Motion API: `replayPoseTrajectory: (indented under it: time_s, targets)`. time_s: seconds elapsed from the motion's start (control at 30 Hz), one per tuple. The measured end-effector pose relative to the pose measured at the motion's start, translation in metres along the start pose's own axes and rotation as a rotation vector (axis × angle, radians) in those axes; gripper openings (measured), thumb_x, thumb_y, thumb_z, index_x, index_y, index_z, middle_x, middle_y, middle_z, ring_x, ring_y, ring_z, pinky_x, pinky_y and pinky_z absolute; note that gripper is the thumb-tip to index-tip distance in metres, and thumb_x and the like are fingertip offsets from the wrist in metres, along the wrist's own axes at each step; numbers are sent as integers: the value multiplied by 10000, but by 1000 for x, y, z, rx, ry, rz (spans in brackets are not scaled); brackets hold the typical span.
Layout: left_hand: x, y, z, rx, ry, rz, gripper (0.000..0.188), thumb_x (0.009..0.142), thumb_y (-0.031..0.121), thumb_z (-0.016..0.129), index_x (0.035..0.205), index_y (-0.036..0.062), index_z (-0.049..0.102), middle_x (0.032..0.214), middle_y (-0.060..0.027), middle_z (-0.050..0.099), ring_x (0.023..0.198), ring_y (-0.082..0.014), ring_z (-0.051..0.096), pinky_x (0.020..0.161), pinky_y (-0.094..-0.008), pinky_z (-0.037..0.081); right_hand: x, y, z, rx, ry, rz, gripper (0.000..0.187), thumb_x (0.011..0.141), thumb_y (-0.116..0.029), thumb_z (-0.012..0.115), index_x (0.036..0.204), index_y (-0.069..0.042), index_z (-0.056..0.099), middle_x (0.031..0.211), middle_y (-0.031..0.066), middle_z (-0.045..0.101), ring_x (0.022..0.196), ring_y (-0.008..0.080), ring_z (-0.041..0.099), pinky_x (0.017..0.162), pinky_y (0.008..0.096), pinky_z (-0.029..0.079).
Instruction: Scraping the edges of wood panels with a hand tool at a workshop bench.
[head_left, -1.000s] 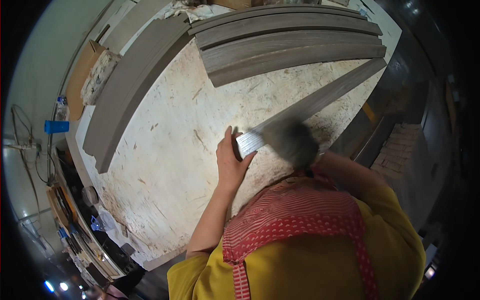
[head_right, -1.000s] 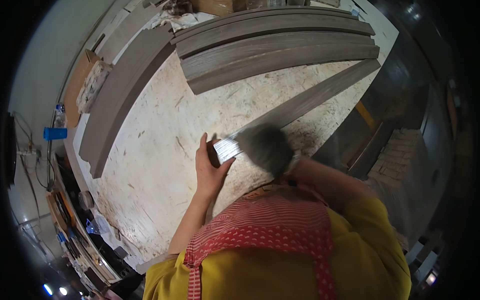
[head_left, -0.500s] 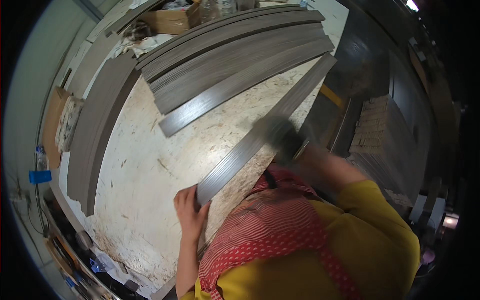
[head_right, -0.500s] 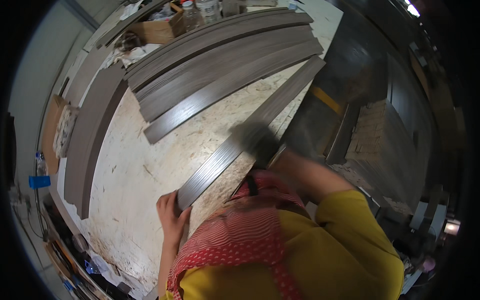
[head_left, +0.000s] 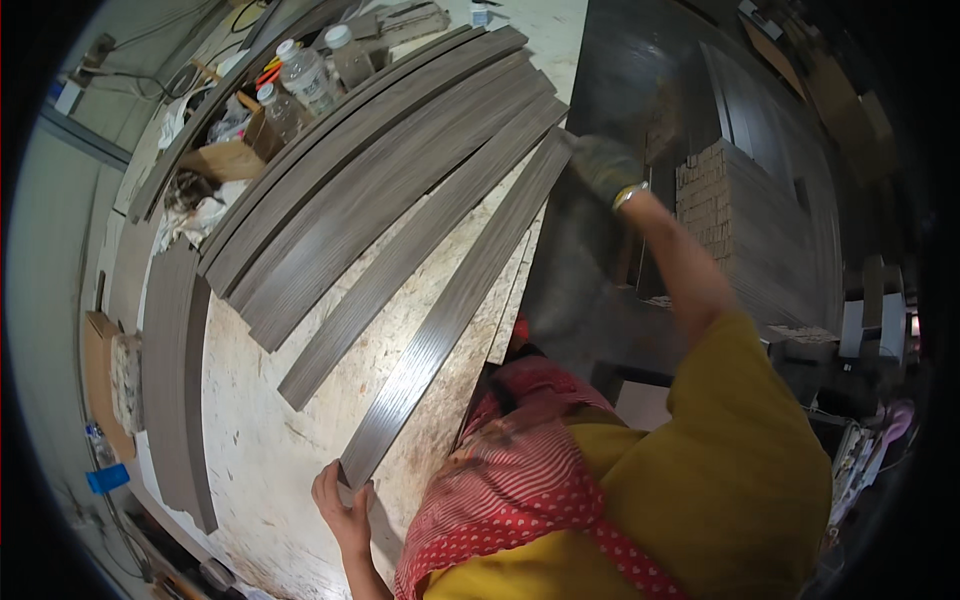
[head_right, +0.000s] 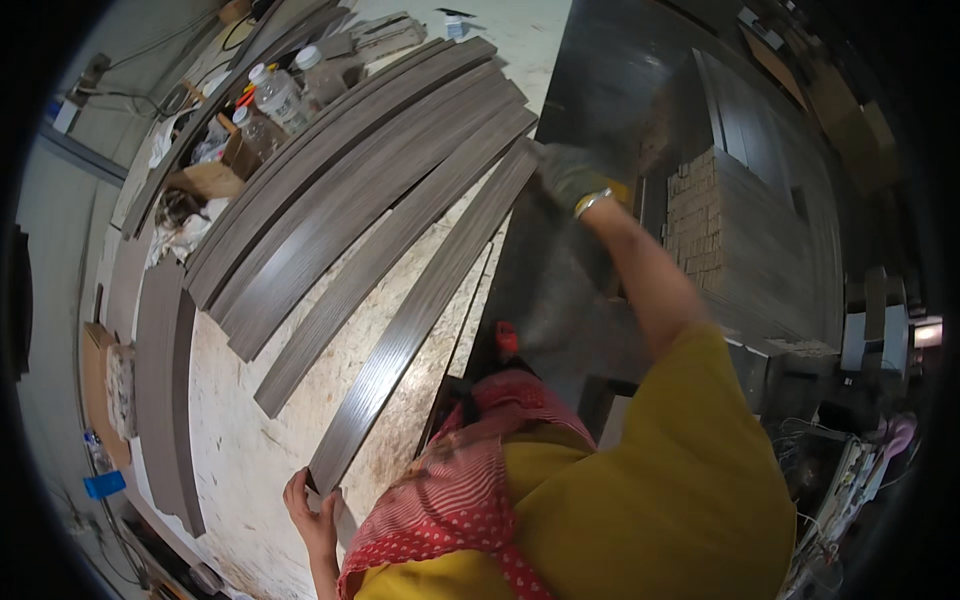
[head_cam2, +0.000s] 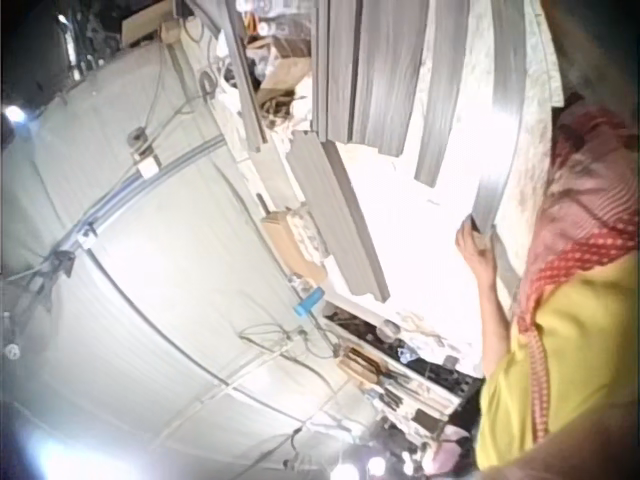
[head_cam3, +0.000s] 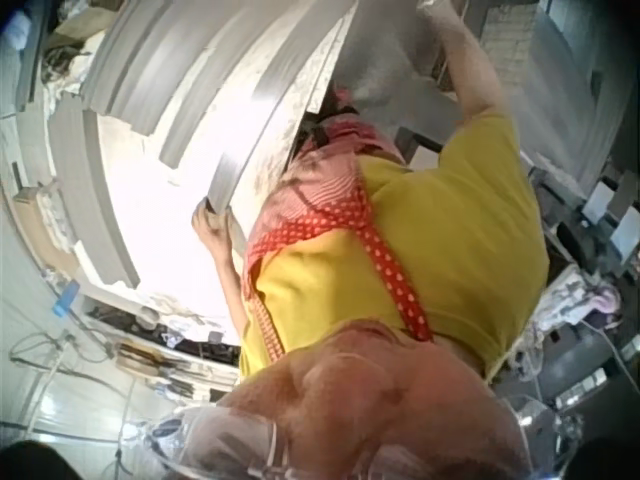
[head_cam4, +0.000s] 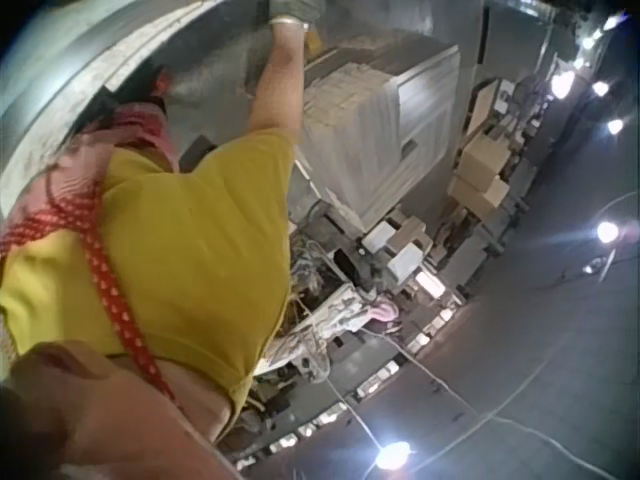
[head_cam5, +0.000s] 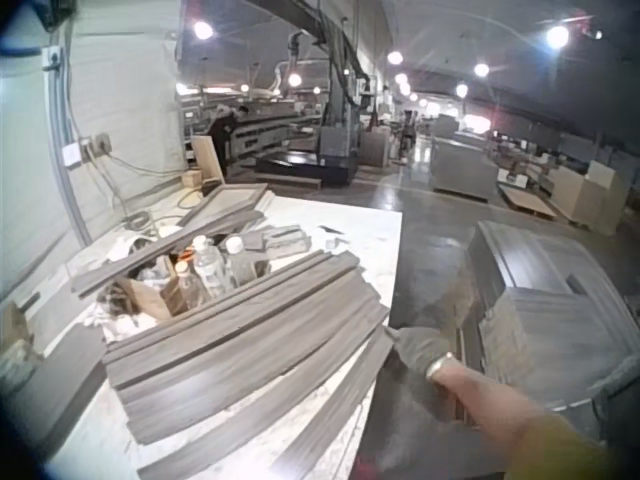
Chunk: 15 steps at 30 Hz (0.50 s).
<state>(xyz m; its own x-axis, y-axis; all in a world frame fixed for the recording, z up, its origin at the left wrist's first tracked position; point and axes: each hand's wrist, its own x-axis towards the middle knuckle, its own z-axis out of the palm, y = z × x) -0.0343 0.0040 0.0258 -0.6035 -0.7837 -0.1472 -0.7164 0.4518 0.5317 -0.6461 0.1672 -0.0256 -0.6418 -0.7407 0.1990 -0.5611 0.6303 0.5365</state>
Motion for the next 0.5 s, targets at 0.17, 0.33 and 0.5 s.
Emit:
replayPoseTrajectory:
  time_s: [0.17, 0.33, 0.5]
  targets:
    - [4, -11, 9, -34, 28, -64, 669, 629, -4, 763, 1250, 36, 518, 1214, -158, 533, 1149, -351, 468, 986, -430, 384, -11, -21, -21, 667, 485, -339, 213, 857, -177, 464, 803, -71, 641, 644, 102, 614, 638, 275, 621, 626, 373, 508]
    - [7, -13, -5, 25, -22, -42, 642, 640, 0, 758, 1234, 26, 518, 1221, -164, 528, 1161, -360, 464, 992, -429, 381, 6, 19, 4, 279, 203, -116, 234, 870, -193, 476, 801, -44, 642, 637, 115, 608, 592, 256, 603, 598, 374, 500]
    - [14, -5, -2, 25, 39, 59, 608, 662, 12, 747, 1224, 14, 516, 1209, -169, 529, 1151, -371, 468, 997, -420, 381, 0, 19, -31, 1304, -161, 284, 295, 881, -300, 585, 901, -13, 652, 828, 113, 663, 770, 202, 617, 712, 325, 476]
